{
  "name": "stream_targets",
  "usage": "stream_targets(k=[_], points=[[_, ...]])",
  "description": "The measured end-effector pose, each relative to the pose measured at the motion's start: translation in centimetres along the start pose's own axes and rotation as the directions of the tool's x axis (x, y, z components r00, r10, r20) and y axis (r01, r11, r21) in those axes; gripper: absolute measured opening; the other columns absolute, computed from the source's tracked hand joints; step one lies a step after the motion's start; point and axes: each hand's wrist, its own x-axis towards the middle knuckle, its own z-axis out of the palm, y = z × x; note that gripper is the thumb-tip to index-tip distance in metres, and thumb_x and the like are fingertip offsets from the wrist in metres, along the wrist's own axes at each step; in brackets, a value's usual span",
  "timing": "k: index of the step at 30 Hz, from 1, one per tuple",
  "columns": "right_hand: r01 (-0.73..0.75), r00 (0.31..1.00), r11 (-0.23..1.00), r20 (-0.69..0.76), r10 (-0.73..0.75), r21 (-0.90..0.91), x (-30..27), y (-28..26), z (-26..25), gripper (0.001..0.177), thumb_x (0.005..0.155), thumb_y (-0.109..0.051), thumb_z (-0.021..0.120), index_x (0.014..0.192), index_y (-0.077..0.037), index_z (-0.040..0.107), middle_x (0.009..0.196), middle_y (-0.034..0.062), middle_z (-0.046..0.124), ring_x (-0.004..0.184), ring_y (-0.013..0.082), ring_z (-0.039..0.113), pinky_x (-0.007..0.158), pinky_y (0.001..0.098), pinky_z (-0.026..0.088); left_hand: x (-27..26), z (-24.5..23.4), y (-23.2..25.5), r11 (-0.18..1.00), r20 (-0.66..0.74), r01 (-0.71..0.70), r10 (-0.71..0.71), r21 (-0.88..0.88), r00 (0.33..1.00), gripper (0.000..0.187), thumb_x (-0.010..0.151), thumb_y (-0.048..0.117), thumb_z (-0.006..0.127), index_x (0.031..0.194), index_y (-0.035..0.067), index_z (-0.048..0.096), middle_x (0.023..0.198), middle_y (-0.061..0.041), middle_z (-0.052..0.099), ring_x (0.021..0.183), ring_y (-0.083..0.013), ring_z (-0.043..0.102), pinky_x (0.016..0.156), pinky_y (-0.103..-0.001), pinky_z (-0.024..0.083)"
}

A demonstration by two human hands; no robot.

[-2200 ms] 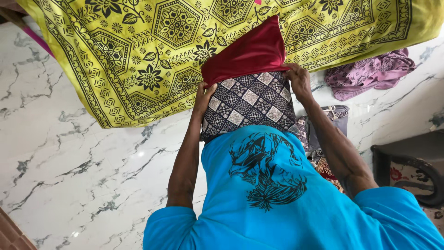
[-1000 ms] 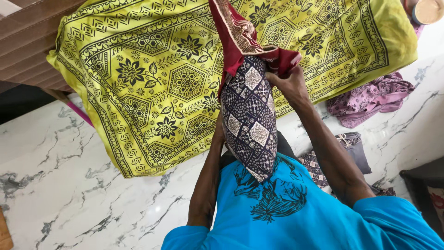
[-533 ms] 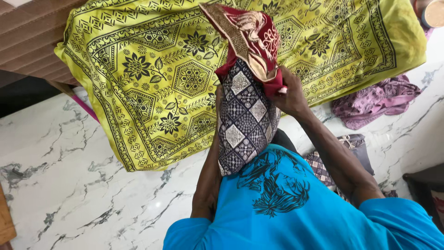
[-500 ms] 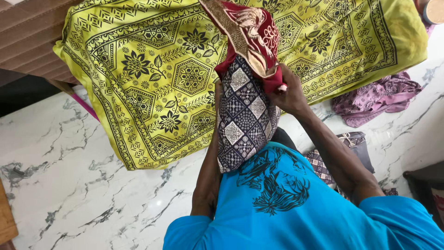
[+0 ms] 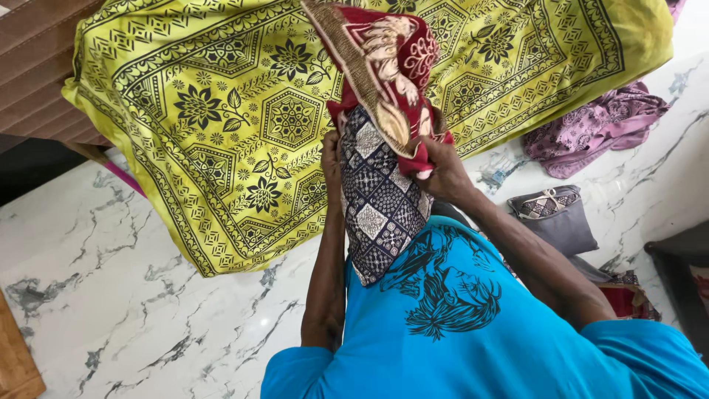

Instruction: The person puts red and patterned pillowcases onto square pillows by hand and arranges them on a bed.

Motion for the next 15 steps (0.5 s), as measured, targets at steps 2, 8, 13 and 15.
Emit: stream_targets(k=[2,8,13,15], points=[[0.004,1.000,0.996,0.022,-0.002,-0.087,-1.2,-0.3,-0.2,0.026,0.082,-0.004,0.079,0.101,-0.005,0.061,0.090,0.0077,0.067,0.084,0.0194,0.068,0.073,0.0340,0.054,-2.3,0.2,6.4,0.955,-0.064,0.275,-0.283,-0.109,0.957,0.012,0.114,0.006,0.042,0.106,0.005,0.051,0.096,0.000,0.047,0.085,-0.0098,0.044,0.079,-0.026,0.041],[0.019,0.987,0.998,0.159,-0.009,-0.062,-4.5,-0.8,-1.1,0.024,0.079,-0.004,0.081,0.096,-0.005,0.063,0.089,0.0088,0.067,0.082,0.0224,0.070,0.073,0.0348,0.055,-5.3,0.7,14.8,0.970,0.045,0.208,-0.216,0.128,0.975,0.013,0.111,0.003,0.040,0.104,0.006,0.051,0.097,-0.002,0.047,0.090,-0.0113,0.046,0.086,-0.027,0.041],[0.062,0.950,0.997,0.305,-0.072,0.042,-5.7,-0.4,-1.4,0.026,0.077,-0.002,0.078,0.098,-0.005,0.063,0.095,0.0084,0.069,0.089,0.0230,0.071,0.078,0.0347,0.055,-11.3,0.1,15.4,0.965,-0.085,0.253,-0.246,0.072,0.965,0.009,0.108,0.004,0.038,0.111,0.005,0.046,0.119,-0.004,0.051,0.114,-0.0124,0.046,0.105,-0.028,0.035],[0.086,0.951,0.995,0.295,-0.098,0.052,-4.8,-0.5,-1.2,0.026,0.076,0.000,0.074,0.098,-0.005,0.062,0.099,0.0094,0.070,0.096,0.0249,0.071,0.083,0.0365,0.056,-10.7,-0.2,13.7,0.981,-0.162,0.188,-0.179,0.039,0.970,0.010,0.106,0.006,0.038,0.112,0.005,0.046,0.127,-0.005,0.052,0.122,-0.0134,0.048,0.111,-0.030,0.035]])
